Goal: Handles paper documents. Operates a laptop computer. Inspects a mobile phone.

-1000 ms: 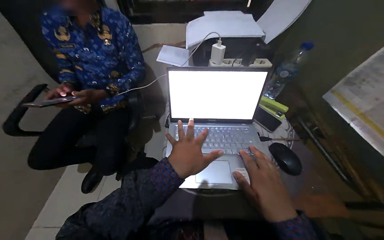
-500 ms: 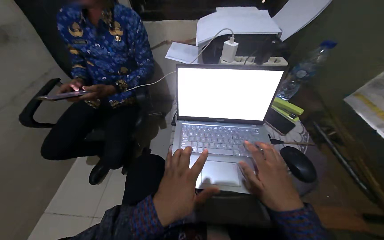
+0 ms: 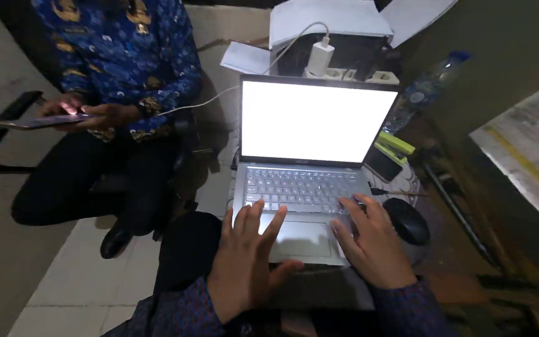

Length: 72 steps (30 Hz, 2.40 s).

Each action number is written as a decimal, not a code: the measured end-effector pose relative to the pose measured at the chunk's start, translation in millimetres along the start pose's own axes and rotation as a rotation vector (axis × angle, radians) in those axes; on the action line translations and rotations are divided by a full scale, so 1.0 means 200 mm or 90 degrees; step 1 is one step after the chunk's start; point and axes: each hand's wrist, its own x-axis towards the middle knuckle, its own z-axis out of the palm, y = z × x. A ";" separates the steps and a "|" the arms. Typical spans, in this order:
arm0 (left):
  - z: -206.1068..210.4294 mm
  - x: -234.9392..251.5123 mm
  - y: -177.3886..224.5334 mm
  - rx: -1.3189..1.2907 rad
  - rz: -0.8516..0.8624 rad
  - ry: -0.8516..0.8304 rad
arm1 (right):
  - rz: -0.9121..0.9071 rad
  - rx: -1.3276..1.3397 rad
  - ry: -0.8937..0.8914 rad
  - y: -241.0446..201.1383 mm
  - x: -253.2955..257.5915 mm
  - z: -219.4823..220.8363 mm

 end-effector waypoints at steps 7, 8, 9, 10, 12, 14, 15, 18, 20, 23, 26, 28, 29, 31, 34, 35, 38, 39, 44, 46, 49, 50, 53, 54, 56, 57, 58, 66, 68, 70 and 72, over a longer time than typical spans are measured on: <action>0.00 0.01 0.00 0.002 0.001 0.006 | 0.017 -0.069 -0.046 -0.05 0.11 -0.03; 0.00 0.01 0.00 0.003 0.002 0.010 | 0.016 -0.071 -0.046 -0.06 0.13 -0.03; 0.00 0.01 0.00 0.004 0.002 0.011 | 0.018 -0.071 -0.053 -0.07 0.15 -0.02; 0.00 0.01 0.00 0.007 -0.001 0.007 | 0.021 -0.075 -0.062 -0.06 0.17 -0.01; 0.00 0.01 0.00 0.007 -0.004 0.003 | 0.024 -0.079 -0.079 -0.06 0.18 0.00; 0.01 0.01 0.00 0.005 -0.004 0.005 | 0.024 -0.076 -0.080 -0.06 0.17 0.00; 0.01 0.00 0.00 0.005 -0.004 0.007 | 0.020 -0.070 -0.069 -0.06 0.16 0.00; 0.01 0.00 0.00 0.002 -0.001 0.017 | 0.006 -0.054 -0.031 -0.06 0.09 -0.01; 0.01 0.01 0.00 -0.002 -0.002 0.009 | 0.012 -0.048 -0.021 -0.06 0.05 0.00; 0.02 0.01 -0.01 0.009 0.006 0.002 | 0.018 -0.026 0.013 -0.04 0.03 0.02; 0.02 0.01 -0.01 0.023 0.009 0.002 | 0.030 -0.023 0.020 -0.04 0.03 0.02; 0.02 0.01 -0.01 0.022 0.007 0.003 | 0.033 -0.020 0.015 -0.04 0.03 0.02; 0.02 0.01 -0.01 0.016 0.003 -0.001 | 0.033 -0.017 0.012 -0.03 0.03 0.01; -0.01 0.02 -0.01 -0.019 -0.008 -0.019 | 0.036 -0.014 0.010 -0.03 0.03 0.01; -0.06 0.09 -0.03 -0.082 -0.035 -0.034 | 0.040 -0.005 0.017 -0.03 0.02 0.01; -0.06 0.12 -0.04 -0.083 -0.045 -0.033 | 0.039 -0.003 0.019 -0.04 0.02 0.02; -0.05 0.22 -0.07 -0.084 -0.067 -0.021 | 0.032 -0.006 0.042 -0.03 0.02 0.02; -0.04 0.24 -0.08 -0.081 -0.073 -0.020 | 0.027 -0.010 0.053 -0.03 0.02 0.02; 0.02 0.24 -0.08 -0.039 -0.077 -0.016 | 0.033 -0.038 0.026 -0.03 0.04 0.02; 0.02 0.24 -0.08 -0.037 -0.078 -0.017 | 0.035 -0.036 0.015 -0.04 0.04 0.02; 0.00 0.24 -0.08 -0.038 -0.081 -0.036 | 0.017 -0.006 0.042 -0.03 0.03 0.03; 0.00 0.24 -0.08 -0.039 -0.083 -0.045 | 0.012 0.010 0.056 -0.02 0.03 0.02; 0.00 0.25 -0.08 -0.042 -0.078 -0.060 | 0.017 0.084 0.101 0.00 0.00 -0.04; 0.00 0.25 -0.08 -0.042 -0.079 -0.063 | 0.020 0.089 0.120 0.02 0.00 -0.07; 0.00 0.25 -0.08 -0.038 -0.081 -0.067 | 0.031 0.047 0.160 0.11 -0.02 -0.13; 0.00 0.25 -0.08 -0.037 -0.080 -0.064 | 0.041 0.010 0.174 0.16 -0.03 -0.17; 0.00 0.25 -0.08 -0.035 -0.078 -0.061 | 0.048 -0.025 0.184 0.23 -0.05 -0.19; 0.00 0.25 -0.07 -0.047 -0.078 -0.048 | 0.131 -0.075 0.138 0.39 -0.11 -0.17; 0.00 0.25 -0.07 -0.045 -0.077 -0.054 | 0.135 -0.084 0.117 0.40 -0.10 -0.16; 0.00 0.25 -0.08 -0.045 -0.076 -0.056 | 0.132 -0.080 0.114 0.42 -0.11 -0.15; 0.00 0.25 -0.08 -0.047 -0.076 -0.055 | 0.128 -0.072 0.117 0.43 -0.12 -0.14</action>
